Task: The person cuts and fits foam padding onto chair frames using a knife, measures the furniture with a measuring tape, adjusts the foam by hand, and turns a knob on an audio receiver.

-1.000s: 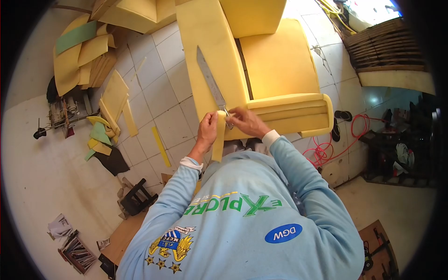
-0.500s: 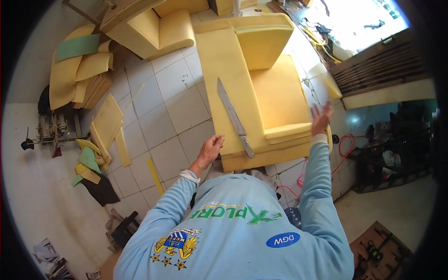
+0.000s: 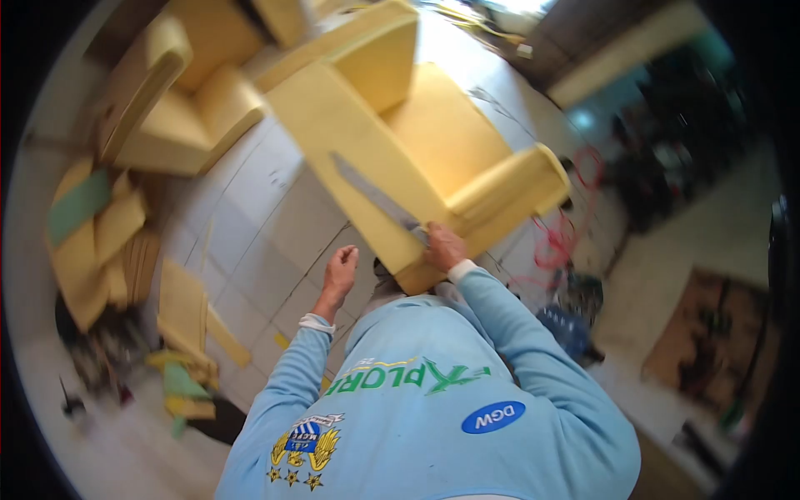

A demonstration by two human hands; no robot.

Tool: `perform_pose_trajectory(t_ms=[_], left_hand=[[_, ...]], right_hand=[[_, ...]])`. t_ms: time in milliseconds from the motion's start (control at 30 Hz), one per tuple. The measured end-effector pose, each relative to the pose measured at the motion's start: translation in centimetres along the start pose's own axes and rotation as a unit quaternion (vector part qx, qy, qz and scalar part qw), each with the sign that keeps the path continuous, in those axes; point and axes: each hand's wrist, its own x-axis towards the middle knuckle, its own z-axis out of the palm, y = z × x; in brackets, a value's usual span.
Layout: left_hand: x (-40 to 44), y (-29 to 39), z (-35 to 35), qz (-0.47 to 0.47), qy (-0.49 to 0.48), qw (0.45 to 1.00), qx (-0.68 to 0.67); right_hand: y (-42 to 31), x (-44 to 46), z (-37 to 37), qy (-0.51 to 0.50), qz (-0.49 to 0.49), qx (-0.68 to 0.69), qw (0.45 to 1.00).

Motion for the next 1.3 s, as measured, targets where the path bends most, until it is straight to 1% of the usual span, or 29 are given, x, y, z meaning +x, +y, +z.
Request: perform_pose_trajectory(t_ms=[33, 100, 133, 167, 200, 233, 267, 300, 333, 367, 400, 433, 467, 500, 533, 567, 600, 633, 733, 867, 933, 967, 1067, 1167, 1200, 1267, 1300], left_hand=[[0.2, 1.6, 1.2, 0.031, -0.031, 0.999, 0.013], [0.4, 4.5, 3.0, 0.097, -0.071, 0.992, 0.026], [0.1, 6.2, 3.9, 0.117, -0.097, 0.986, 0.069], [0.3, 6.3, 5.2, 0.173, -0.078, 0.973, 0.132], [0.4, 6.0, 6.2, 0.229, -0.058, 0.952, 0.194], [0.9, 5.7, 7.3, 0.285, -0.037, 0.924, 0.252], [1.2, 5.3, 8.2, 0.286, -0.070, 0.917, 0.270], [1.1, 4.9, 9.4, 0.303, -0.069, 0.903, 0.297], [0.5, 4.5, 10.3, 0.313, -0.069, 0.890, 0.325], [-0.1, 4.2, 11.3, 0.322, -0.066, 0.876, 0.353], [-0.5, 4.2, 12.2, 0.290, -0.095, 0.878, 0.368], [-1.0, 4.0, 13.3, 0.272, -0.098, 0.880, 0.377], [-1.4, 3.8, 14.5, 0.253, -0.099, 0.881, 0.386], [-1.6, 3.4, 15.4, 0.235, -0.100, 0.883, 0.395], [-1.8, 3.1, 16.2, 0.222, -0.082, 0.879, 0.413], [-1.8, 2.7, 17.0, 0.212, -0.067, 0.875, 0.430], [-1.7, 2.5, 18.0, 0.203, -0.055, 0.870, 0.445], [-1.7, 2.6, 19.0, 0.203, -0.039, 0.869, 0.450], [-2.5, 3.0, 20.5, 0.173, 0.014, 0.871, 0.460], [-2.5, 3.9, 22.9, 0.186, 0.048, 0.864, 0.465], [-1.7, 4.3, 23.9, 0.190, 0.078, 0.864, 0.460], [-1.6, 4.0, 24.2, 0.186, 0.094, 0.864, 0.457], [-0.8, 3.8, 25.2, 0.157, 0.206, 0.880, 0.399], [-1.9, 4.8, 25.6, 0.008, 0.196, 0.914, 0.355], [-1.1, 2.9, 25.7, 0.034, 0.208, 0.929, 0.303], [-1.5, 2.8, 26.3, 0.037, 0.222, 0.926, 0.302], [-1.4, 2.8, 26.0, 0.038, 0.234, 0.923, 0.303]], right_hand=[[1.2, 0.2, 2.2, -0.005, 0.006, 0.003, 1.000], [1.9, -0.5, 1.9, -0.010, 0.014, 0.025, 1.000], [1.9, -0.9, 1.2, -0.016, 0.017, 0.037, 0.999], [1.8, -1.4, 0.1, -0.025, 0.016, 0.051, 0.998], [1.5, -2.5, -0.9, 0.037, -0.014, 0.028, 0.999], [1.1, -2.9, -3.4, 0.087, 0.001, 0.178, 0.980], [0.4, -3.5, -7.2, 0.134, 0.011, 0.321, 0.938], [-1.0, -5.4, -13.1, 0.197, 0.013, 0.386, 0.901], [-2.4, -7.6, -19.5, 0.332, -0.090, 0.365, 0.865], [-3.2, -10.4, -26.1, 0.460, -0.196, 0.291, 0.816], [-4.5, -14.1, -30.6, 0.591, -0.257, 0.283, 0.711], [-5.9, -17.8, -35.0, 0.710, -0.294, 0.242, 0.592], [-7.6, -20.3, -38.8, 0.685, -0.499, 0.319, 0.425], [-9.3, -22.9, -42.5, 0.597, -0.687, 0.323, 0.259], [-8.9, -24.6, -44.1, 0.591, -0.693, 0.306, 0.279], [-7.9, -25.6, -44.7, 0.596, -0.675, 0.299, 0.316], [-6.6, -26.3, -45.2, 0.600, -0.663, 0.295, 0.338], [-5.3, -26.9, -45.5, 0.600, -0.660, 0.290, 0.347], [-1.9, -28.8, -46.0, 0.597, -0.661, 0.302, 0.340], [1.8, -30.4, -47.8, 0.596, -0.653, 0.318, 0.343], [3.5, -31.4, -47.7, 0.608, -0.650, 0.313, 0.332], [4.4, -32.1, -47.5, 0.643, -0.630, 0.313, 0.303], [6.6, -33.4, -47.3, 0.674, -0.606, 0.253, 0.339], [6.2, -33.7, -48.0, 0.698, -0.586, 0.254, 0.324], [6.5, -33.7, -47.6, 0.648, -0.630, 0.279, 0.324], [7.2, -33.5, -46.4, 0.536, -0.707, 0.325, 0.327], [7.1, -33.6, -46.5, 0.568, -0.684, 0.300, 0.346]])
